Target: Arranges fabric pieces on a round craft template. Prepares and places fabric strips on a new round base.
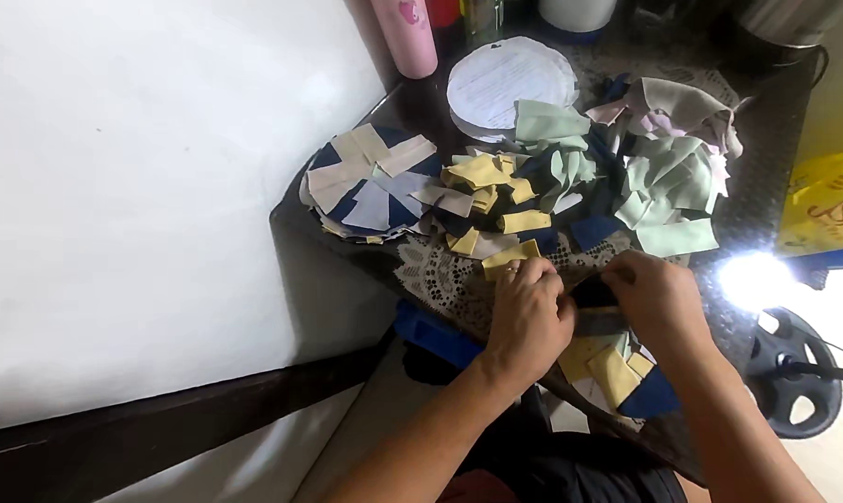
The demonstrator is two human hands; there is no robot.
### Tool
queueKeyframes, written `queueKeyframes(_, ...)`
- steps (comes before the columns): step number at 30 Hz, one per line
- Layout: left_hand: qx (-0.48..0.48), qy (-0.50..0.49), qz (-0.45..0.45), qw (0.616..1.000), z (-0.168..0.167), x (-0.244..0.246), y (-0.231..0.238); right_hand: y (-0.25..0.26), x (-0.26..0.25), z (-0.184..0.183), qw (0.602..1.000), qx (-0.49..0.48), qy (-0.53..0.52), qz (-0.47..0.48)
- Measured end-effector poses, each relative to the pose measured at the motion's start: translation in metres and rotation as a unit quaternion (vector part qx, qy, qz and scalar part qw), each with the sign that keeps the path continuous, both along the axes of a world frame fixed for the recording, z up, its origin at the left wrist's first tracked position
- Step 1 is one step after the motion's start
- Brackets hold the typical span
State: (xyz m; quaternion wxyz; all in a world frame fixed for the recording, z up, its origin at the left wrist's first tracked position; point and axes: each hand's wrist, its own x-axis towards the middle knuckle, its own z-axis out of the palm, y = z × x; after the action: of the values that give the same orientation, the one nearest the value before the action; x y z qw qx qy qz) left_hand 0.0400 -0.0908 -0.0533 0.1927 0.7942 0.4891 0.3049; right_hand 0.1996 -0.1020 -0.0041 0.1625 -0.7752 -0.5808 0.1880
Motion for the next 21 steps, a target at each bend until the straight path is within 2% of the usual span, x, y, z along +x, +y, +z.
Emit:
queueKeyframes(5, -0.018, 0.020, -0.002, 1.000, 0.003, 0.000, 0.001, -0.001, 0.000, -0.002, 1.000, 0.012, -0.002, -0.010)
queueKeyframes(9, -0.016, 0.013, 0.000, 1.000, 0.002, 0.001, 0.001, -0.017, 0.006, -0.005, 0.994, 0.103, -0.021, -0.014)
queueKeyframes(13, 0.002, 0.003, 0.003, 1.000, -0.003, 0.002, 0.000, -0.034, 0.005, -0.019, 0.984, 0.163, -0.068, 0.020)
queueKeyframes(21, 0.013, -0.003, 0.003, 1.000, -0.005, 0.000, 0.000, -0.038, 0.001, -0.038, 0.978, 0.187, -0.089, 0.033)
